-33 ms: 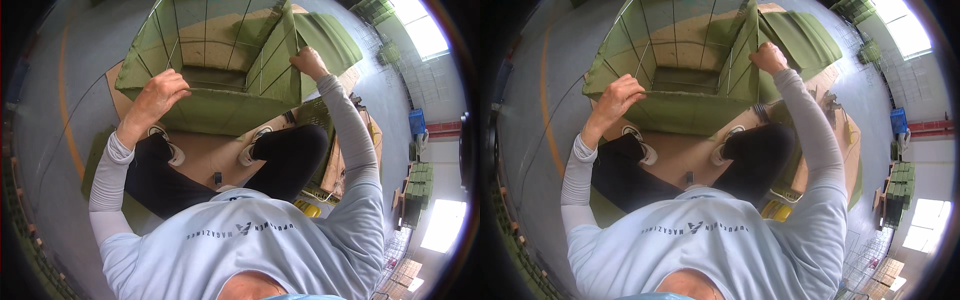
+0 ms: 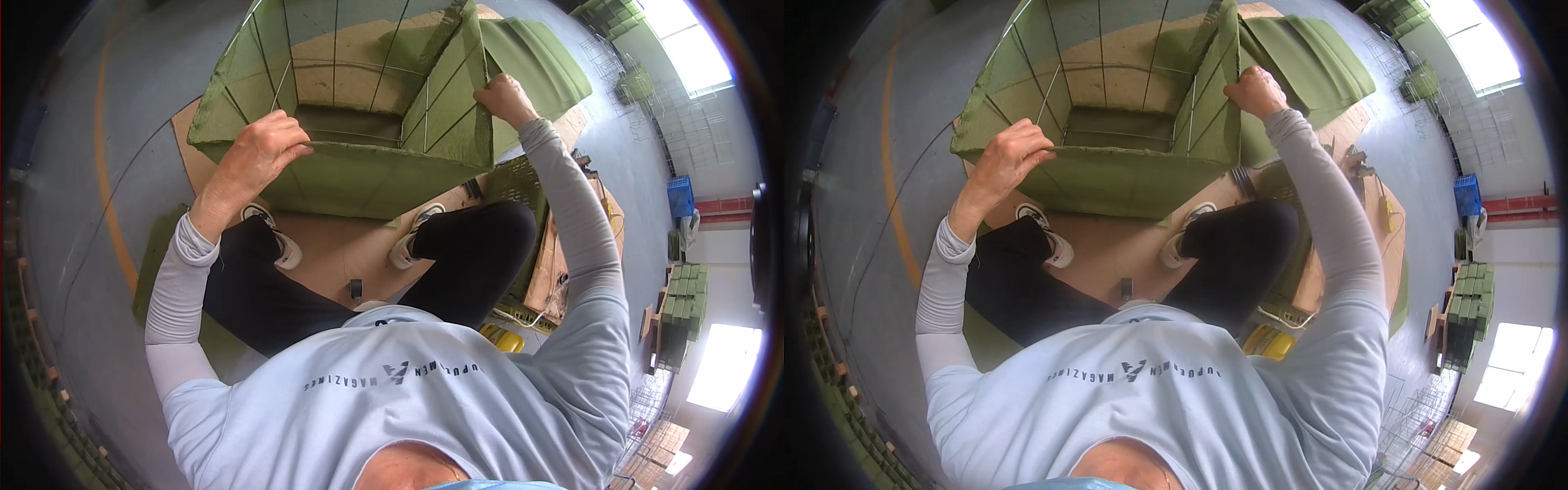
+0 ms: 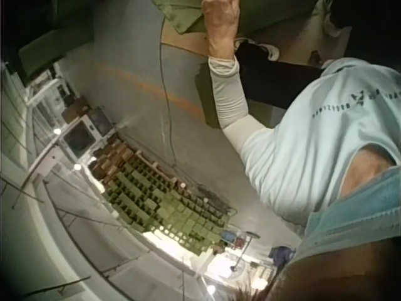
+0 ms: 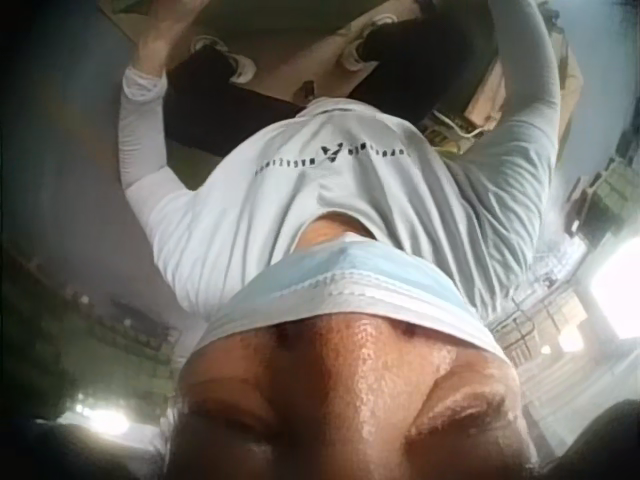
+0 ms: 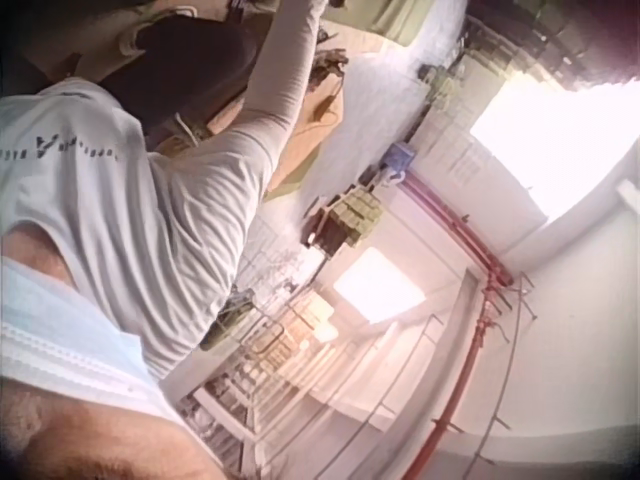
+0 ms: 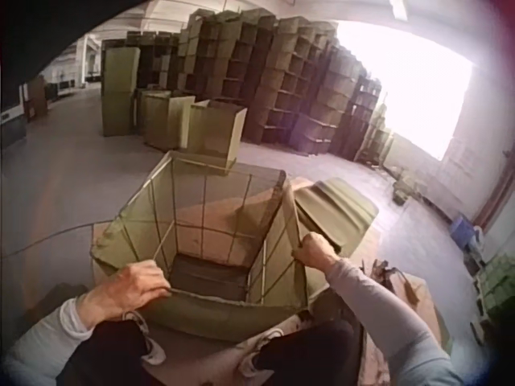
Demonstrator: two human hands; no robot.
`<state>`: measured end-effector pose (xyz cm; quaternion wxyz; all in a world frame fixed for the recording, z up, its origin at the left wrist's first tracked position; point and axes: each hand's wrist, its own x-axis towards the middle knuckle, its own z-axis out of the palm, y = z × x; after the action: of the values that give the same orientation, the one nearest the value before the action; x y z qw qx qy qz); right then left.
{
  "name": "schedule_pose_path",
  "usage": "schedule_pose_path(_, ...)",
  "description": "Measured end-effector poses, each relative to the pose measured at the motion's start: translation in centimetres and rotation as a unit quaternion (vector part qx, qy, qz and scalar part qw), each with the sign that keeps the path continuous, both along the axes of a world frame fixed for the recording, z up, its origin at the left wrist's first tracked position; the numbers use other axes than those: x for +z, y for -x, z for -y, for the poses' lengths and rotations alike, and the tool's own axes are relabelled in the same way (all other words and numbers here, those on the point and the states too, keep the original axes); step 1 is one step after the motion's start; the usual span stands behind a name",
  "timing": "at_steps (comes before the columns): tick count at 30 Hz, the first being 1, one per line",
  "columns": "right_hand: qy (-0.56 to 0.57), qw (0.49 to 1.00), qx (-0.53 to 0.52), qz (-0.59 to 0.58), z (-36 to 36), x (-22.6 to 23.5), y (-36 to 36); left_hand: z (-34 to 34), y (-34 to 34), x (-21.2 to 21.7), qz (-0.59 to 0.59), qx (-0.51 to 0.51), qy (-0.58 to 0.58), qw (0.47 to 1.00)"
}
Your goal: Assembling fabric storage bins by applying hot glue to wire frames and attaching green fabric panels.
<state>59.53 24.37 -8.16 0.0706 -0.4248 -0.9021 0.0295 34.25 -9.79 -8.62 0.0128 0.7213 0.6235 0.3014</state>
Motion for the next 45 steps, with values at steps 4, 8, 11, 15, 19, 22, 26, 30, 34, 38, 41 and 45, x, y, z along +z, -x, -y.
schedule_pose_path(4,0.163,0.984,-0.023,0.073,3.7,5.0,1.2,0.4,0.6,-0.4,0.006,0.008,0.001,1.000)
schedule_pose_path(8,0.184,0.969,-0.012,0.167,4.5,4.7,0.2,1.1,0.4,0.0,0.003,0.028,0.000,1.000)
schedule_pose_path(11,0.146,0.985,0.082,0.030,2.7,1.2,-1.6,0.7,0.5,-0.7,-0.003,0.011,-0.052,0.999)
schedule_pose_path(15,0.138,0.987,-0.019,0.084,5.1,3.8,-1.6,0.1,-0.1,-0.7,-0.020,0.011,-0.049,0.999)
schedule_pose_path(19,0.155,0.986,0.001,0.067,5.9,2.7,-2.7,1.2,-0.7,-0.4,-0.033,0.064,-0.122,0.990)
schedule_pose_path(22,0.020,0.982,0.183,-0.039,4.9,-0.2,-4.0,1.6,-0.1,-0.5,-0.046,0.063,-0.057,0.995)
schedule_pose_path(26,0.193,0.973,-0.058,0.117,7.4,3.4,-1.7,1.9,0.2,0.3,-0.046,0.065,-0.006,0.997)
schedule_pose_path(30,-0.018,0.995,-0.033,0.096,6.4,3.7,-3.5,1.9,0.7,2.0,-0.036,0.100,-0.109,0.988)
schedule_pose_path(34,-0.093,0.962,0.143,-0.211,11.9,3.0,-2.7,3.7,8.6,3.8,0.064,0.336,-0.135,0.930)
schedule_pose_path(38,-0.120,0.898,0.355,-0.230,16.4,1.7,-0.5,1.6,15.5,2.0,0.103,0.369,-0.011,0.924)
schedule_pose_path(41,-0.085,0.912,0.334,-0.221,17.2,0.7,-0.2,-0.9,15.1,2.1,0.109,0.371,0.066,0.920)
schedule_pose_path(45,-0.055,0.921,0.316,-0.221,17.0,0.4,-0.7,-2.2,14.2,3.4,0.056,0.388,0.122,0.912)
